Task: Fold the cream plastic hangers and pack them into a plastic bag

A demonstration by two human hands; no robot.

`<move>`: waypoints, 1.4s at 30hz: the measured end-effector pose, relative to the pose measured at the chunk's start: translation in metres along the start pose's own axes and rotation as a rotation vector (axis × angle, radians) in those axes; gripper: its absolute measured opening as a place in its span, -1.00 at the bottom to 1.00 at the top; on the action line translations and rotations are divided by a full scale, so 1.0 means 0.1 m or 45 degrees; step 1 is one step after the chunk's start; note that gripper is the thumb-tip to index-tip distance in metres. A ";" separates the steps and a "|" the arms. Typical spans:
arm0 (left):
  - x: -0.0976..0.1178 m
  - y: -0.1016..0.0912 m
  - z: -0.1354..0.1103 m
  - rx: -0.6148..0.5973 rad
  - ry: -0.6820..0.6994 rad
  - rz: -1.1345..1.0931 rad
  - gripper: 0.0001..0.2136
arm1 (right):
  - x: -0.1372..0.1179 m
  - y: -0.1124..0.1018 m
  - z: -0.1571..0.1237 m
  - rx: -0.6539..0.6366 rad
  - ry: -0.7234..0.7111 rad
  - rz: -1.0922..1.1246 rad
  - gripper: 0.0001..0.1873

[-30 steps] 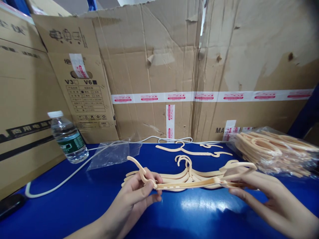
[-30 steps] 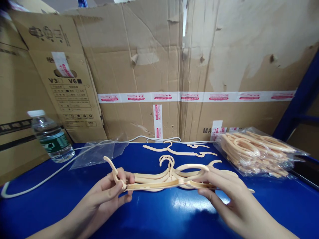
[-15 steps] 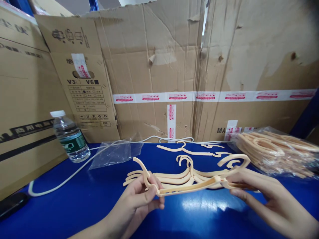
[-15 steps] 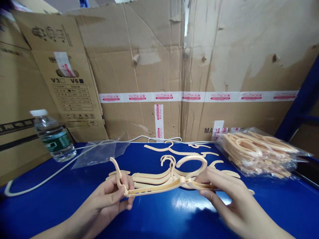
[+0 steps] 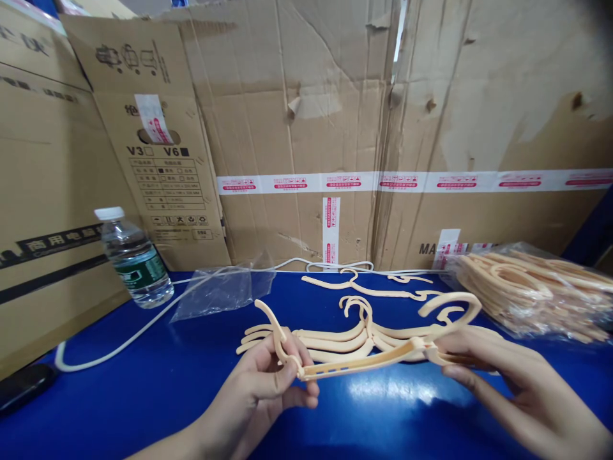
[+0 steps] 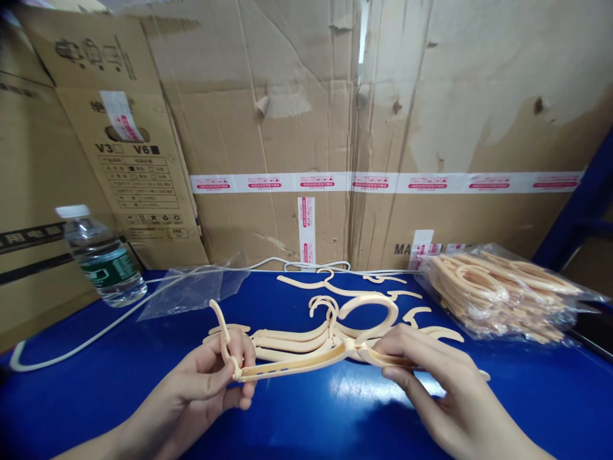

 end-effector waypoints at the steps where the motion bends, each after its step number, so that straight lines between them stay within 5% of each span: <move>1: 0.00 -0.01 0.01 0.004 0.002 0.003 -0.86 | 0.01 0.00 -0.01 0.010 -0.004 -0.009 -0.79; 16: 0.00 -0.02 -0.01 0.090 -0.010 0.050 -0.81 | -0.06 -0.02 0.03 -0.069 0.015 -0.018 -0.87; 34: 0.01 0.03 -0.02 0.267 -0.006 0.098 -0.74 | -0.13 -0.11 0.08 0.102 -0.085 -0.101 -0.84; 42: -0.02 -0.04 0.01 0.215 0.028 0.085 -0.69 | -0.20 -0.10 0.08 0.062 -0.156 -0.050 -0.80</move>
Point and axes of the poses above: each hand's wrist, its own z-axis towards the middle knuckle, its own y-axis out of the palm, x = y × z, the point moved 5 cm from there along z, towards the middle knuckle, and after that the axes turned 11 degrees about -z, right-handed, at the moved point
